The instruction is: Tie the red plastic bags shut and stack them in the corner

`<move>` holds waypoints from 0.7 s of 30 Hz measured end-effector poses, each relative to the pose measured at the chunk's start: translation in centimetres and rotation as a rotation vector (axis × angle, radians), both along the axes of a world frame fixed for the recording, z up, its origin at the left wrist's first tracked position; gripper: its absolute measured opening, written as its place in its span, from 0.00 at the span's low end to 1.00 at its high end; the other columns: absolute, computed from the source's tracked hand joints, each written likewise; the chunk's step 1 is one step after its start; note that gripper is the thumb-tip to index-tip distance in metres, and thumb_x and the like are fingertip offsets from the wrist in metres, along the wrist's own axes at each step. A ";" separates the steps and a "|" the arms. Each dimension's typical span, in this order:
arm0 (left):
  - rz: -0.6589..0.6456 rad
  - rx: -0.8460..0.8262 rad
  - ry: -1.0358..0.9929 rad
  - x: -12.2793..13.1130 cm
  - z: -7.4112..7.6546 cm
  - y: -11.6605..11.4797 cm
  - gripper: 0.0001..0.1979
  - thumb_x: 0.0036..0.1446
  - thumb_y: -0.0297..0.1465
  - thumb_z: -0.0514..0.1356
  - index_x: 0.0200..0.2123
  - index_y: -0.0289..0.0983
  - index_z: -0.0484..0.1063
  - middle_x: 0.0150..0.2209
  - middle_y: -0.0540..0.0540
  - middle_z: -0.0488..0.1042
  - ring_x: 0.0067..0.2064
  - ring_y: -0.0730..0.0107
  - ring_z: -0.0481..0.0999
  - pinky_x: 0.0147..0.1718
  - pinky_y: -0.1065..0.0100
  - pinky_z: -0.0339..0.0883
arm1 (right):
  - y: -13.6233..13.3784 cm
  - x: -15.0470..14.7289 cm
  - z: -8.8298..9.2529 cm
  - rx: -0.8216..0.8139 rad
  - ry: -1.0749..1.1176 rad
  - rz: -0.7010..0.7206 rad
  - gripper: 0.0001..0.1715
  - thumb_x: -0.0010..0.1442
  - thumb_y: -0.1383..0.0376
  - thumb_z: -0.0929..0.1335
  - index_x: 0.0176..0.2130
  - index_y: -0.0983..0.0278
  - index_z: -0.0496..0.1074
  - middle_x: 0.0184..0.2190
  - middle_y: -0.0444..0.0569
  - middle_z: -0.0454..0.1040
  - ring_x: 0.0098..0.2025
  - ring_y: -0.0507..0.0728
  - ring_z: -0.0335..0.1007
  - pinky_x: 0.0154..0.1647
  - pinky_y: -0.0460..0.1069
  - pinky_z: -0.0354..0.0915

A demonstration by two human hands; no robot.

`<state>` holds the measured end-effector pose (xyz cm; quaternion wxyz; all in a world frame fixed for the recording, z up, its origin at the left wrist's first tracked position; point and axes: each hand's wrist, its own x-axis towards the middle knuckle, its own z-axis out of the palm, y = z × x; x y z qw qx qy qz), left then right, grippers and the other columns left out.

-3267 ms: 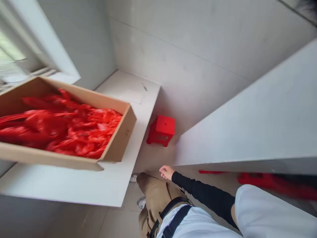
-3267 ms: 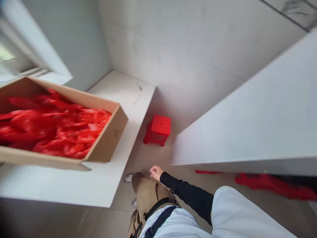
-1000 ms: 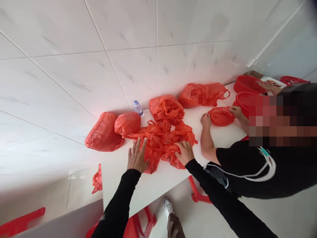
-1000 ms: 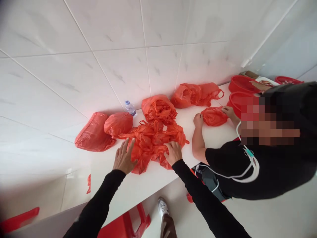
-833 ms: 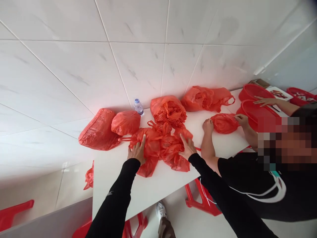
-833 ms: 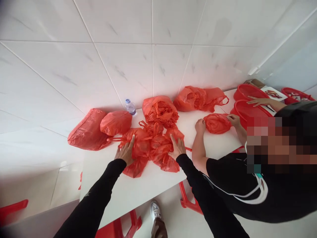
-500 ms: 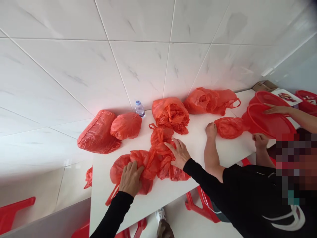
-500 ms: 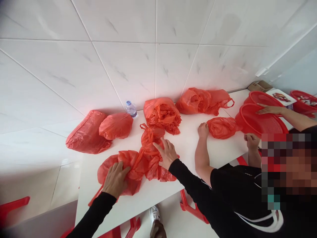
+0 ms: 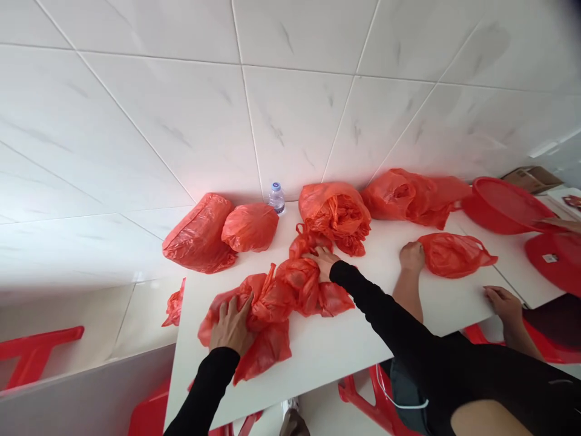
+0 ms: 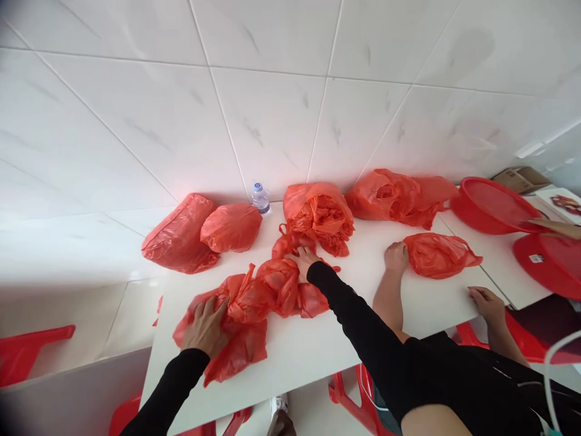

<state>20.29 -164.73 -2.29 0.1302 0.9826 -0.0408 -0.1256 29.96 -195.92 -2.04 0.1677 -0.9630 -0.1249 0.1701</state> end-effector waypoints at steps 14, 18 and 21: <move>0.389 -0.629 -0.187 -6.7 1.2 1.0 0.06 0.55 0.33 0.58 0.31 0.38 0.73 0.31 0.50 0.68 0.32 0.69 0.72 0.34 0.70 0.68 | 2.6 -9.9 1.0 0.396 -0.158 -0.321 0.08 0.55 0.63 0.67 0.35 0.63 0.73 0.35 0.49 0.79 0.36 0.58 0.76 0.38 0.49 0.70; 0.469 -0.701 -0.225 -8.6 2.4 2.8 0.09 0.54 0.37 0.61 0.31 0.37 0.73 0.30 0.50 0.70 0.32 0.69 0.71 0.33 0.69 0.68 | 2.9 -11.5 2.1 0.465 -0.194 -0.431 0.09 0.52 0.59 0.68 0.32 0.63 0.72 0.31 0.48 0.79 0.34 0.60 0.76 0.35 0.50 0.70; 0.519 -0.741 -0.238 -10.7 3.6 4.6 0.13 0.52 0.41 0.64 0.33 0.37 0.74 0.33 0.49 0.73 0.34 0.67 0.72 0.35 0.68 0.69 | 3.0 -12.2 3.0 0.481 -0.221 -0.479 0.10 0.51 0.57 0.69 0.31 0.62 0.71 0.30 0.48 0.79 0.34 0.60 0.76 0.36 0.50 0.70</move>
